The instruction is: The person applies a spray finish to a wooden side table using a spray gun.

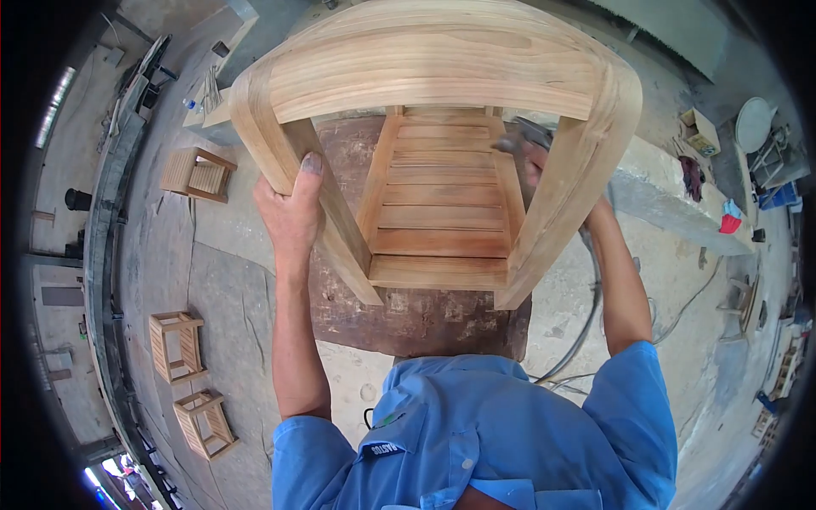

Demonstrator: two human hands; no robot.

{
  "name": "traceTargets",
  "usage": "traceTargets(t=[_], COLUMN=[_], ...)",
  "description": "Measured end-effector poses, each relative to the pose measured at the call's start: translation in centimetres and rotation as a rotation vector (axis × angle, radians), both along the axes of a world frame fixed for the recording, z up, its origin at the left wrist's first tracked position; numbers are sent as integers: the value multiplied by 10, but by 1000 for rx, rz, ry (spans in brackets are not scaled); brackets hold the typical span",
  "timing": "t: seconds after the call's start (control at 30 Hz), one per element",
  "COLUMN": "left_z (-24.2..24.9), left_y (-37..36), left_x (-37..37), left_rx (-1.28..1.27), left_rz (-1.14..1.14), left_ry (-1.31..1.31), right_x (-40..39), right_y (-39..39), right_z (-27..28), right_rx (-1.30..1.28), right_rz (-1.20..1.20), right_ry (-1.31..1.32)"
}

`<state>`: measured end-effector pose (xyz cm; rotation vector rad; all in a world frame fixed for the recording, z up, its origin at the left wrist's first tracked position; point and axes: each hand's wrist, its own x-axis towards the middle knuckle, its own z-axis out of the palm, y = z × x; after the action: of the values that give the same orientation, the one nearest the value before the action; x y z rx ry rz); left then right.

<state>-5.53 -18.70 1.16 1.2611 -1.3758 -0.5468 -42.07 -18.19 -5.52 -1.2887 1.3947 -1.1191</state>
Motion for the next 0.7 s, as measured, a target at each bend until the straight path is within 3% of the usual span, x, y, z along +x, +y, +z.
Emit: traceTargets(t=[0.03, 0.13, 0.2, 0.23, 0.33, 0.43, 0.5, 0.7], left_z=[0, 7, 9, 11, 14, 14, 28, 44], left_y=[0, -4, -7, -10, -15, -24, -25, -63], left_x=[0, -6, -6, -6, -7, -7, -14, -22], left_rx=[7, -15, 8, 28, 18, -12, 32, 77], left_rz=[-9, -5, -3, 1, -21, -33, -10, 3], left_ry=[6, 10, -1, -15, -11, 21, -24, -36], right_x=[-9, -49, -40, -34, -15, 15, 34, 33], right_y=[7, 18, 25, 21, 0, -13, -15, -67], right_z=[-1, -24, 1, 0, -3, 7, 38, 21], right_rx=[-90, -243, 62, 59, -134, 82, 142, -248], right_rz=[-86, -136, -277, -281, -176, -53, -78, -208], right_ry=[-67, 147, 140, 137, -65, -308, 193, 88])
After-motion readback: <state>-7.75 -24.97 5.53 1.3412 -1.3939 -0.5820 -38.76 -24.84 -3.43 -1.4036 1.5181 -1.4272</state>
